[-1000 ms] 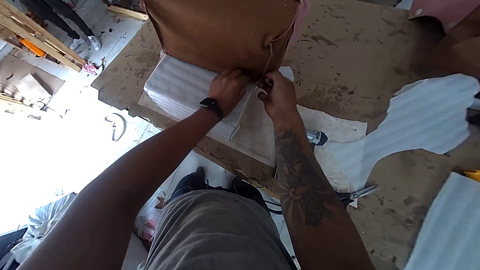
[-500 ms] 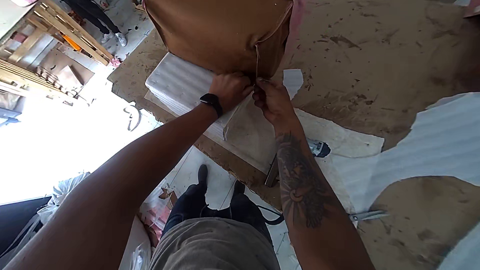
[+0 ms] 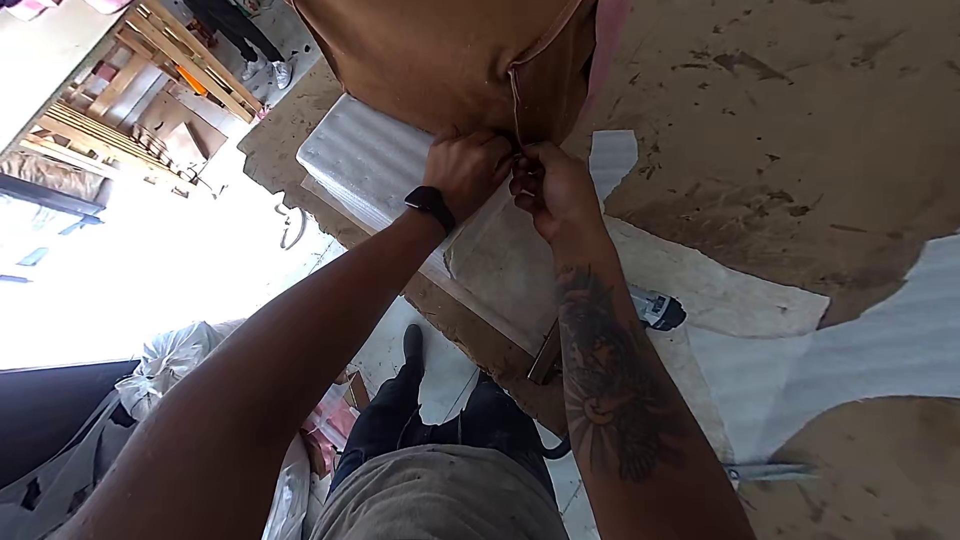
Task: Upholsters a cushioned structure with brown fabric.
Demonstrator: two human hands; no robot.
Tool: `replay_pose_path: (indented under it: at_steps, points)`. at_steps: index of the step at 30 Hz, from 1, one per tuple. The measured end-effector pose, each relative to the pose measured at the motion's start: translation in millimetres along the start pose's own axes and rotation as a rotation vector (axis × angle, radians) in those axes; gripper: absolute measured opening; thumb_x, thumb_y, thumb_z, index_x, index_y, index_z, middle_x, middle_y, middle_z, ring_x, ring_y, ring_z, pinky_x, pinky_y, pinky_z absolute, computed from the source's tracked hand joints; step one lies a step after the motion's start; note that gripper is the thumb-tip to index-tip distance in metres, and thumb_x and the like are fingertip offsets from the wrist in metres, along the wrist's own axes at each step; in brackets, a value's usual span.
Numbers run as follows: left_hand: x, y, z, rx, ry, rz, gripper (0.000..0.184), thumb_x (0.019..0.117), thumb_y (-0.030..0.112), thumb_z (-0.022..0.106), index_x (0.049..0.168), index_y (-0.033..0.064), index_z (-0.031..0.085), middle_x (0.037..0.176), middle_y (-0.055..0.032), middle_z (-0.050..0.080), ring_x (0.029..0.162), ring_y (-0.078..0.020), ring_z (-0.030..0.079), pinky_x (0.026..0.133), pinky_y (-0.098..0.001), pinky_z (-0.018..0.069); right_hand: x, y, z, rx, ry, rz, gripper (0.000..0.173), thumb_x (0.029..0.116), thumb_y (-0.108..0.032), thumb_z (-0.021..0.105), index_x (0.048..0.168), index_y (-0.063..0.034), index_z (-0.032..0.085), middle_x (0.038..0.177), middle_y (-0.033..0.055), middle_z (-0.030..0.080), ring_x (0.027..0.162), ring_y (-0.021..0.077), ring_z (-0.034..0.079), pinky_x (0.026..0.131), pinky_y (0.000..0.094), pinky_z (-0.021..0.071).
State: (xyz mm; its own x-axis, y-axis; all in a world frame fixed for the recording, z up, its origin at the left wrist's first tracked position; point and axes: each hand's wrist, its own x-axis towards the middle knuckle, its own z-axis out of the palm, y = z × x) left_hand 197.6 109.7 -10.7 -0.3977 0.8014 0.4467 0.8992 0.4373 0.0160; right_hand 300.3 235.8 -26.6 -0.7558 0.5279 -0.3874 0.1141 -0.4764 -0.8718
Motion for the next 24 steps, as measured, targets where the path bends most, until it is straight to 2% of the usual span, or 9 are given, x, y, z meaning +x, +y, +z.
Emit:
replay_pose_path:
  at_steps: [2,3,8,11,15,17,18,21,24]
  points:
    - [3,-3,-1,-0.052,-0.048,0.04,0.024,0.0992,0.031,0.06,0.093,0.0138,0.075,0.096,-0.0029,0.075,0.083,-0.0206,0.071,0.073,-0.0431,0.0549,-4,-3,-4,-0.088,0.027,0.02,0.022,0.0994,-0.032,0.062,0.111,-0.0141,0.067,0.103,0.003,0.072,0.086,0.0155,0.07,0.061,0.0296,0.0524]
    - [3,-5,-2,-0.073,-0.083,0.061,0.024,0.0999,0.03,0.06,0.094,0.0132,0.075,0.096,-0.0038,0.074,0.083,-0.0218,0.072,0.072,-0.0445,0.0572,-5,-4,-5,-0.099,0.054,0.025,0.023,0.0965,-0.029,0.067,0.113,-0.0128,0.067,0.105,0.0041,0.073,0.09,0.0166,0.071,0.063,0.0312,0.0545]
    - [10,-12,-11,-0.112,-0.238,0.114,0.026,0.103,0.032,0.056,0.096,0.0131,0.073,0.099,-0.0051,0.073,0.088,-0.0244,0.072,0.074,-0.0492,0.0589,6,-16,10,-0.078,0.203,0.118,0.018,0.0843,-0.017,0.069,0.1,-0.0084,0.064,0.083,0.0062,0.071,0.067,0.0139,0.067,0.051,0.0285,0.0503]
    - [11,-13,-10,-0.133,-0.25,0.128,0.027,0.1033,0.031,0.055,0.095,0.0125,0.072,0.097,-0.0056,0.072,0.088,-0.025,0.072,0.073,-0.0489,0.0586,12,-20,12,-0.067,0.231,0.157,0.013,0.0835,-0.012,0.066,0.095,-0.0074,0.062,0.079,0.0077,0.067,0.06,0.0149,0.063,0.049,0.0284,0.0487]
    - [12,-16,-12,-0.146,-0.282,0.141,0.026,0.1037,0.03,0.054,0.097,0.0121,0.072,0.099,-0.0063,0.073,0.09,-0.0261,0.072,0.074,-0.0503,0.0586,14,-23,23,-0.123,0.331,0.144,0.019,0.0815,-0.006,0.069,0.099,-0.0056,0.061,0.08,0.009,0.068,0.058,0.0151,0.064,0.046,0.0281,0.0513]
    - [12,-17,-13,-0.148,-0.293,0.147,0.026,0.1039,0.031,0.054,0.097,0.0122,0.071,0.099,-0.0062,0.072,0.09,-0.0268,0.072,0.073,-0.0509,0.0587,18,-23,25,-0.118,0.352,0.121,0.03,0.0798,0.0,0.069,0.108,-0.0022,0.06,0.089,0.0122,0.068,0.069,0.019,0.069,0.054,0.0332,0.0571]
    - [13,-17,-12,-0.156,-0.283,0.148,0.026,0.1036,0.03,0.053,0.096,0.012,0.071,0.098,-0.0066,0.072,0.089,-0.0273,0.072,0.072,-0.051,0.0586,19,-24,24,-0.128,0.348,0.107,0.033,0.0802,0.001,0.07,0.112,-0.0018,0.059,0.091,0.0127,0.068,0.072,0.0198,0.07,0.056,0.0342,0.0591]
    - [14,-20,-13,-0.176,-0.314,0.163,0.027,0.1043,0.03,0.052,0.098,0.0118,0.071,0.099,-0.0072,0.073,0.09,-0.0284,0.072,0.072,-0.0523,0.0582,20,-21,26,-0.197,0.349,0.118,0.029,0.0818,-0.002,0.068,0.108,-0.0055,0.058,0.084,0.0085,0.065,0.064,0.0158,0.063,0.049,0.03,0.0501]
    - [16,-19,-14,-0.163,-0.359,0.18,0.028,0.105,0.029,0.049,0.098,0.0116,0.07,0.098,-0.0076,0.072,0.089,-0.0293,0.072,0.071,-0.0527,0.0577,22,-17,27,-0.256,0.347,0.131,0.019,0.0904,-0.009,0.063,0.109,-0.0079,0.059,0.076,0.0071,0.063,0.055,0.0144,0.057,0.044,0.0284,0.0449]
